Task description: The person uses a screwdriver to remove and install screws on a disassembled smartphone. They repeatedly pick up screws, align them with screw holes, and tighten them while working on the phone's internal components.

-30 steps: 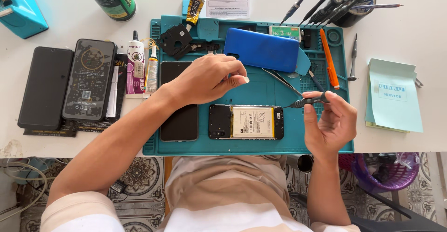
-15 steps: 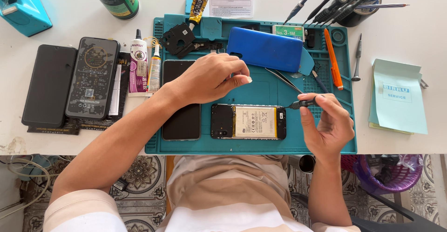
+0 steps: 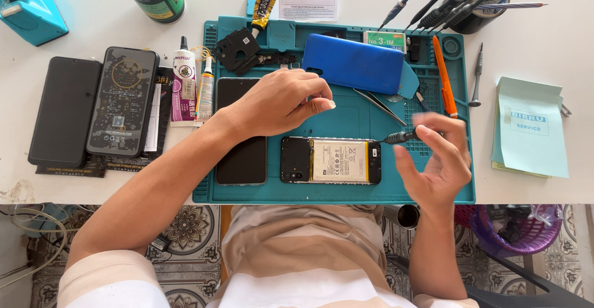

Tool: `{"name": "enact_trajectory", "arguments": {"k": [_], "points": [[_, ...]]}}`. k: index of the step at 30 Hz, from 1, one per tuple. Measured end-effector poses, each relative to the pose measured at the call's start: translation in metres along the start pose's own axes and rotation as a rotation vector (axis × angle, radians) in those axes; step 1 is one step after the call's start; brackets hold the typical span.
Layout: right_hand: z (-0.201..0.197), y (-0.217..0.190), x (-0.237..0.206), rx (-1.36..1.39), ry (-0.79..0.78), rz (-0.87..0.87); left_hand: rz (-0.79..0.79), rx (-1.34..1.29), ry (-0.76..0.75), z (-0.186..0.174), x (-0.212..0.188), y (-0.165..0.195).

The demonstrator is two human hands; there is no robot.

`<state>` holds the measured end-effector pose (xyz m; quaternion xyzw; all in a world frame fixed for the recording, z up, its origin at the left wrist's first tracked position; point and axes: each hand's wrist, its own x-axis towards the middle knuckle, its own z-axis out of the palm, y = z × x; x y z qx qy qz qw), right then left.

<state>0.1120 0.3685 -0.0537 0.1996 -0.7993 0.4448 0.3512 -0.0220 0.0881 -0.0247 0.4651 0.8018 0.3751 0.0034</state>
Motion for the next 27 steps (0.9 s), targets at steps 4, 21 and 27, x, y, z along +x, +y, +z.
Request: {"name": "enact_trajectory", "arguments": {"k": [4, 21, 27], "points": [[0.002, 0.001, 0.001, 0.022, -0.023, 0.045, -0.005, 0.001, -0.008, 0.001, -0.001, -0.001], [0.000, 0.007, -0.009, 0.007, 0.057, 0.095, -0.012, 0.002, -0.015, 0.002, 0.000, 0.000], [0.001, 0.005, -0.004, 0.112, 0.030, 0.098, -0.012, 0.005, -0.022, 0.002, 0.000, 0.001]]}}
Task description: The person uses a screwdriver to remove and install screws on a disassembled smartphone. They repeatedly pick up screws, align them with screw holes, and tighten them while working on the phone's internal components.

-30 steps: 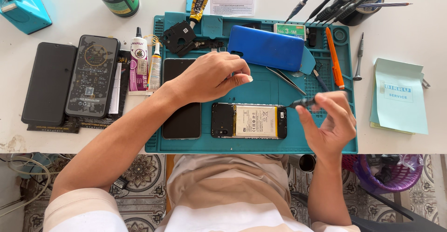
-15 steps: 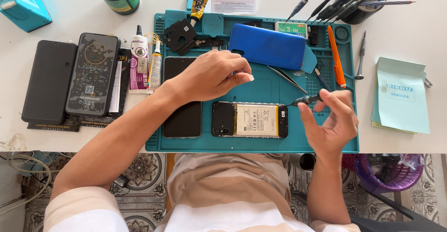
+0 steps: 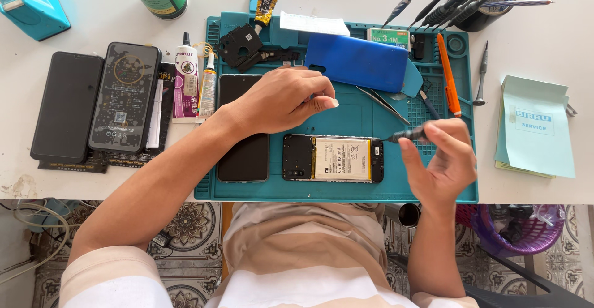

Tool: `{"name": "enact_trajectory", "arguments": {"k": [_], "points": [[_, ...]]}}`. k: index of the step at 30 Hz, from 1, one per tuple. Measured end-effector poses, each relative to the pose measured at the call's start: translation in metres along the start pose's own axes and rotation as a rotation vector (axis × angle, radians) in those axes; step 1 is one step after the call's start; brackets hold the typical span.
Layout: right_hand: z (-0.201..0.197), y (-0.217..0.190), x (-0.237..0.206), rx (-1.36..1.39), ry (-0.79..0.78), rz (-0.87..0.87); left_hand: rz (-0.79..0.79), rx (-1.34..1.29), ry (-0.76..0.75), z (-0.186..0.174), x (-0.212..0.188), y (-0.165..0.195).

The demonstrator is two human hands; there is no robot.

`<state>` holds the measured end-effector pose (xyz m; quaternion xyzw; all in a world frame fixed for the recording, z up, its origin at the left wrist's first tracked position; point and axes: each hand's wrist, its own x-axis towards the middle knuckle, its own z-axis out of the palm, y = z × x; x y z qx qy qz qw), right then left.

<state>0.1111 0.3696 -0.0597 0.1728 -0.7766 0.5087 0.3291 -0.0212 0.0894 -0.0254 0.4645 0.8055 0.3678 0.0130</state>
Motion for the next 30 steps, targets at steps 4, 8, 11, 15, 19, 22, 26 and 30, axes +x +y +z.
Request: {"name": "enact_trajectory", "arguments": {"k": [4, 8, 11, 15, 19, 22, 26, 30], "points": [[-0.002, -0.001, 0.001, -0.018, -0.007, -0.021, -0.007, 0.005, -0.003, 0.001, 0.002, 0.001], [-0.003, -0.001, 0.000, 0.077, -0.021, 0.018, 0.001, 0.002, 0.001, 0.001, 0.002, 0.000], [-0.004, 0.001, -0.001, -0.005, 0.030, 0.009, -0.024, -0.008, -0.010, 0.001, 0.001, 0.000], [-0.008, 0.004, -0.005, 0.064, -0.003, 0.013, -0.013, -0.011, -0.013, 0.002, 0.002, -0.001], [-0.006, 0.008, -0.006, 0.088, 0.010, -0.002, 0.011, 0.000, 0.001, 0.001, 0.002, -0.001], [-0.009, 0.007, -0.006, 0.074, 0.008, 0.018, 0.021, 0.008, 0.007, 0.000, 0.002, -0.001], [-0.012, 0.005, -0.002, 0.050, -0.064, -0.014, -0.014, -0.011, -0.010, 0.000, 0.002, -0.001], [-0.008, 0.000, -0.001, -0.060, 0.008, -0.017, -0.012, -0.012, -0.008, 0.000, 0.002, -0.002]]}}
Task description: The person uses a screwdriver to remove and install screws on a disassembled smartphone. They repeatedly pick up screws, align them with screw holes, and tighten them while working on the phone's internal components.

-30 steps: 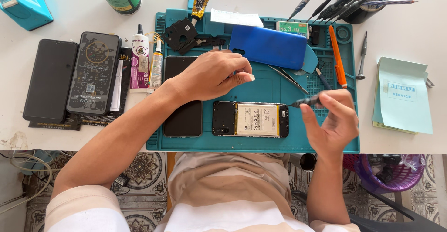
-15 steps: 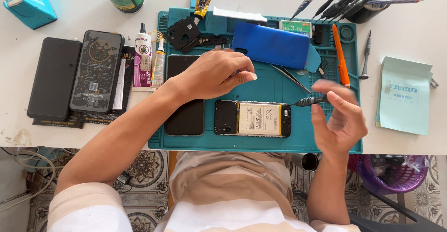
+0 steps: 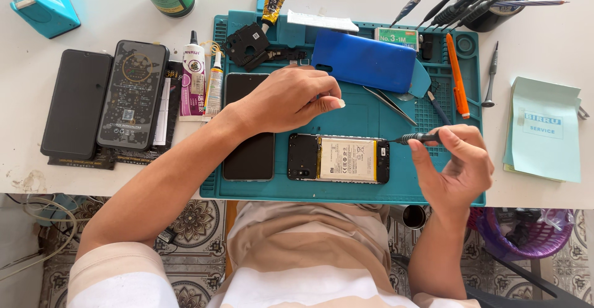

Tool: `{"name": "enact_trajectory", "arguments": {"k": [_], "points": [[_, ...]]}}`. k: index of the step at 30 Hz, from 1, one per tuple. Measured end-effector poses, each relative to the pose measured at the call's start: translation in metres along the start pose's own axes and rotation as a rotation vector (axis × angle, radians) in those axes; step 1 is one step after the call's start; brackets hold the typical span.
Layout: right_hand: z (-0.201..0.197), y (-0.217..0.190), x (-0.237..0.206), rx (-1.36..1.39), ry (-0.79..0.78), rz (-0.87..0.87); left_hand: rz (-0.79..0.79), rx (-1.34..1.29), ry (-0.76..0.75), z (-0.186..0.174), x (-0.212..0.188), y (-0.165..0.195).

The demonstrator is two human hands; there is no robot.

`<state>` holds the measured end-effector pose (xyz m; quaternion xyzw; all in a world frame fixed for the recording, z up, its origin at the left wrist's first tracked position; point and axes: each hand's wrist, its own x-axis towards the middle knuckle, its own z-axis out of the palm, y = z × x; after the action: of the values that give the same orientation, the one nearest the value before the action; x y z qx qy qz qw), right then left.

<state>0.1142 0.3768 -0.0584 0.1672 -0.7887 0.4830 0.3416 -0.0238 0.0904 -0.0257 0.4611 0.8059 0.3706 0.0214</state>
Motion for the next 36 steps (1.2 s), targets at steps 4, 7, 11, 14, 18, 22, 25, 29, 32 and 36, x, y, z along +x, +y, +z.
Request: {"name": "enact_trajectory", "arguments": {"k": [4, 7, 11, 14, 18, 22, 25, 29, 32, 36], "points": [[-0.007, -0.009, 0.003, 0.042, -0.116, -0.014, 0.014, 0.007, 0.008, -0.002, -0.001, -0.003], [-0.007, -0.013, 0.006, -0.033, -0.158, -0.037, 0.020, 0.014, 0.007, -0.004, -0.003, -0.006], [-0.005, -0.018, 0.009, -0.027, -0.177, -0.027, 0.031, 0.016, 0.034, -0.004, -0.005, -0.007], [-0.002, -0.021, 0.009, -0.078, -0.191, -0.011, 0.035, 0.007, 0.043, -0.002, -0.007, -0.008], [-0.008, -0.016, 0.015, -0.281, -0.179, -0.096, 0.019, 0.002, 0.028, -0.002, -0.007, -0.012], [-0.007, -0.010, 0.009, -0.023, -0.213, 0.028, 0.015, 0.009, 0.022, -0.001, -0.008, -0.013], [-0.003, -0.004, 0.007, -0.048, -0.152, 0.053, 0.012, 0.011, 0.027, 0.000, -0.008, -0.014], [0.000, 0.000, 0.003, -0.207, -0.155, 0.019, 0.013, 0.020, 0.028, -0.001, -0.008, -0.016], [0.000, 0.008, -0.003, -0.191, -0.160, 0.029, 0.011, 0.024, 0.018, -0.001, -0.008, -0.017], [-0.017, 0.018, -0.018, -0.007, -0.090, 0.082, 0.017, 0.029, 0.021, -0.002, -0.008, -0.018]]}}
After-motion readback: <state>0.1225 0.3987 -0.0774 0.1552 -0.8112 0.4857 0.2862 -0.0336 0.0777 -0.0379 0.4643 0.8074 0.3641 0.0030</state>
